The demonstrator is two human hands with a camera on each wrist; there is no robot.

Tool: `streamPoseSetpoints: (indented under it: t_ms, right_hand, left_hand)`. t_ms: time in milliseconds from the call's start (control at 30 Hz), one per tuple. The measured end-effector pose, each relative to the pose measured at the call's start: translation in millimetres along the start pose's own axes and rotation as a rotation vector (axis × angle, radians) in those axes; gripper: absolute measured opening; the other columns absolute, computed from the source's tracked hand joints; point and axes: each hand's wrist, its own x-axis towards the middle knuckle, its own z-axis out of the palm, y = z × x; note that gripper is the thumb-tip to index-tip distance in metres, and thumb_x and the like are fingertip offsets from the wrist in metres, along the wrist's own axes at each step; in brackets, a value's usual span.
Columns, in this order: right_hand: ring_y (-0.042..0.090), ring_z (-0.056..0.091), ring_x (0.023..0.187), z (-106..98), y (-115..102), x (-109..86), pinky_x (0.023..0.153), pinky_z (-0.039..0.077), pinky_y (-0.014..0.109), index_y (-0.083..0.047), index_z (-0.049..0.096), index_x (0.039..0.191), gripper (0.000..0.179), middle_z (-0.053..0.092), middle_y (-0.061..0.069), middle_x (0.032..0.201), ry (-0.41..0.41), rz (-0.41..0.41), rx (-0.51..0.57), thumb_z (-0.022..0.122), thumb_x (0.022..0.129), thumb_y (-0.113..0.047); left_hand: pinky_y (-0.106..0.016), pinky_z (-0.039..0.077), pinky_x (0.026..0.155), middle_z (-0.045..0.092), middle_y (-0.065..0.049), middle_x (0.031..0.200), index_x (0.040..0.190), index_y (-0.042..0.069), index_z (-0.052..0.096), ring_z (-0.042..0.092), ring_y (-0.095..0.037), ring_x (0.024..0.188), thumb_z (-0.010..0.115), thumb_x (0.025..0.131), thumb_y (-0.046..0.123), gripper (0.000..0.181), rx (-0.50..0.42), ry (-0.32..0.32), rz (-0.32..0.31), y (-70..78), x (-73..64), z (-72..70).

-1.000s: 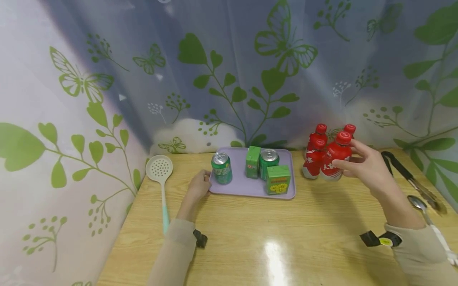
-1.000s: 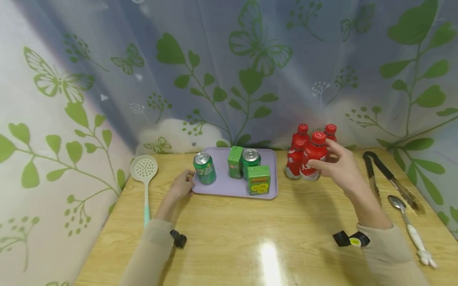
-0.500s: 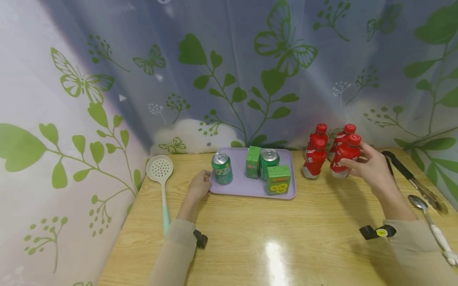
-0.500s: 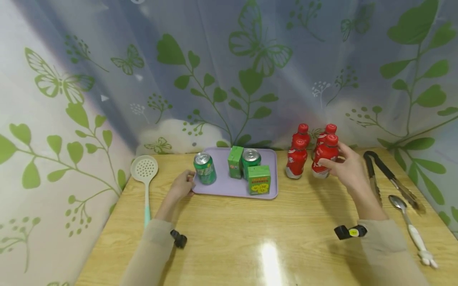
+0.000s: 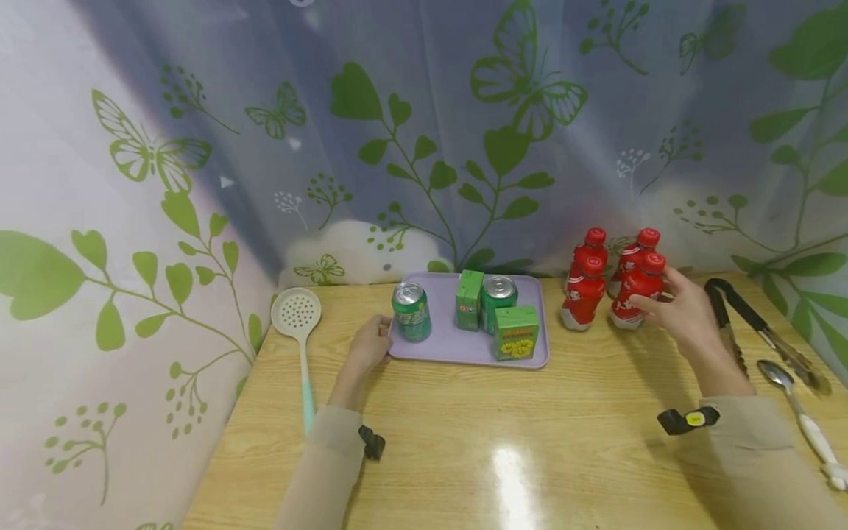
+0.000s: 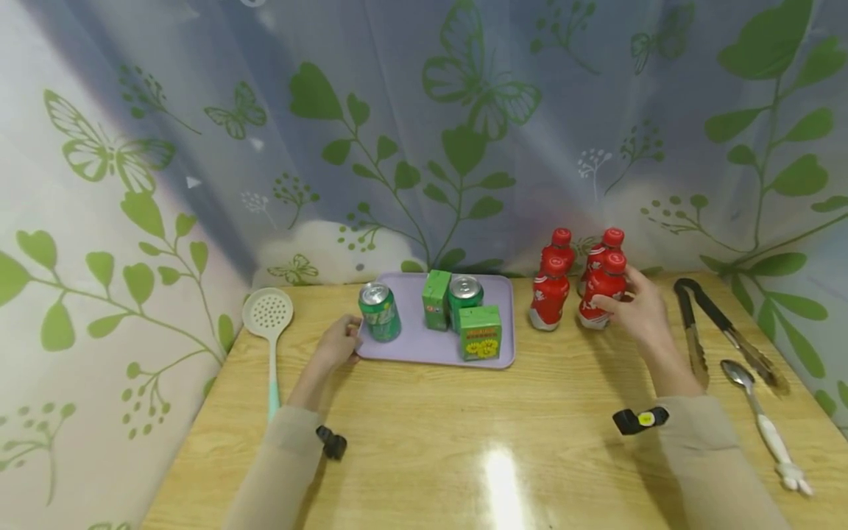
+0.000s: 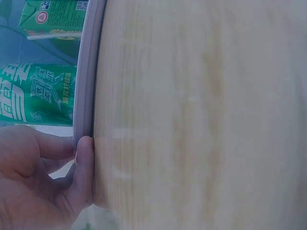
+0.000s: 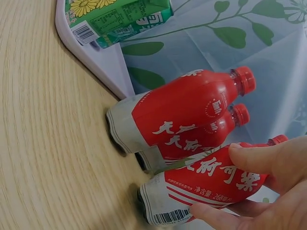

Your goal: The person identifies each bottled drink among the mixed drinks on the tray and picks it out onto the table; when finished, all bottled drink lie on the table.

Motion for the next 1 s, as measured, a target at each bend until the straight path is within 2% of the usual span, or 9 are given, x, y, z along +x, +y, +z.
streamPoseSetpoints:
  t_ms: [333,533,667,733,767,833,900,1000]
  right_hand:
    - [0.056,0.044,0.143,12,5,2.2,0.076,0.060,0.010,-0.013,0.020,0.169,0.078,0.035,0.034,0.162,-0.022,-0.032,0.056,0.064,0.105,-0.018]
    - [0.063,0.041,0.143,12,3,3.2,0.069,0.056,0.006,-0.011,0.016,0.169,0.079,0.030,0.038,0.164,-0.021,-0.022,0.046,0.063,0.105,-0.018]
    - [0.064,0.041,0.142,11,7,5.2,0.070,0.054,0.005,-0.008,0.015,0.168,0.080,0.030,0.039,0.163,-0.021,-0.045,0.003,0.062,0.105,-0.022]
    - [0.063,0.039,0.143,11,9,5.1,0.086,0.063,0.020,-0.004,0.013,0.168,0.082,0.029,0.039,0.163,-0.024,-0.068,-0.032,0.061,0.106,-0.025]
    - [0.063,0.037,0.145,11,10,4.2,0.097,0.063,0.031,-0.003,0.010,0.168,0.084,0.028,0.040,0.164,-0.025,-0.075,-0.043,0.061,0.106,-0.027]
    - [0.064,0.030,0.148,11,12,0.2,0.116,0.051,0.057,-0.001,0.003,0.168,0.089,0.021,0.040,0.166,-0.022,-0.090,-0.060,0.059,0.106,-0.033]
    - [0.064,0.020,0.152,11,10,-7.1,0.119,0.029,0.079,0.001,-0.002,0.167,0.092,0.013,0.040,0.168,-0.001,-0.109,-0.066,0.056,0.107,-0.036]
    - [0.063,0.012,0.155,12,-1,-24.3,0.120,0.019,0.083,0.001,0.000,0.167,0.091,0.007,0.038,0.170,0.060,-0.186,-0.154,0.055,0.107,-0.039]
  left_hand:
    - [-0.022,0.059,0.065,0.063,-0.018,0.121,0.146,0.006,0.054,0.062,-0.020,0.088,0.054,0.097,-0.003,0.050,-0.005,-0.007,-0.011,-0.1,-2.4,-0.6]
    - [-0.020,0.058,0.064,0.064,-0.019,0.123,0.146,0.005,0.053,0.063,-0.020,0.088,0.054,0.097,-0.003,0.050,-0.004,-0.004,-0.002,-0.3,-1.1,-0.1]
    - [-0.017,0.056,0.061,0.062,-0.015,0.116,0.147,0.005,0.053,0.060,-0.016,0.082,0.053,0.099,-0.003,0.049,-0.004,-0.003,0.011,0.6,-0.3,0.1]
    - [-0.019,0.057,0.063,0.061,-0.014,0.112,0.147,0.004,0.052,0.059,-0.015,0.080,0.052,0.100,-0.002,0.048,0.009,-0.010,0.021,0.8,-0.4,-0.4]
    - [-0.022,0.059,0.065,0.060,-0.015,0.111,0.149,0.003,0.051,0.060,-0.017,0.080,0.052,0.101,-0.002,0.048,0.019,-0.012,0.029,0.9,-0.9,-1.1]
    - [-0.031,0.063,0.073,0.062,-0.018,0.115,0.152,0.002,0.047,0.065,-0.023,0.085,0.050,0.103,0.000,0.049,0.065,0.000,0.062,1.0,-2.2,-3.6]
    - [-0.042,0.064,0.090,0.061,-0.023,0.127,0.155,0.001,0.043,0.068,-0.031,0.104,0.049,0.105,0.003,0.051,0.123,0.051,0.108,3.4,-5.5,-7.9]
    - [-0.055,0.055,0.112,0.052,-0.025,0.150,0.159,0.003,0.037,0.058,-0.041,0.135,0.051,0.107,0.012,0.055,0.228,0.182,0.219,19.6,-19.7,-19.5]
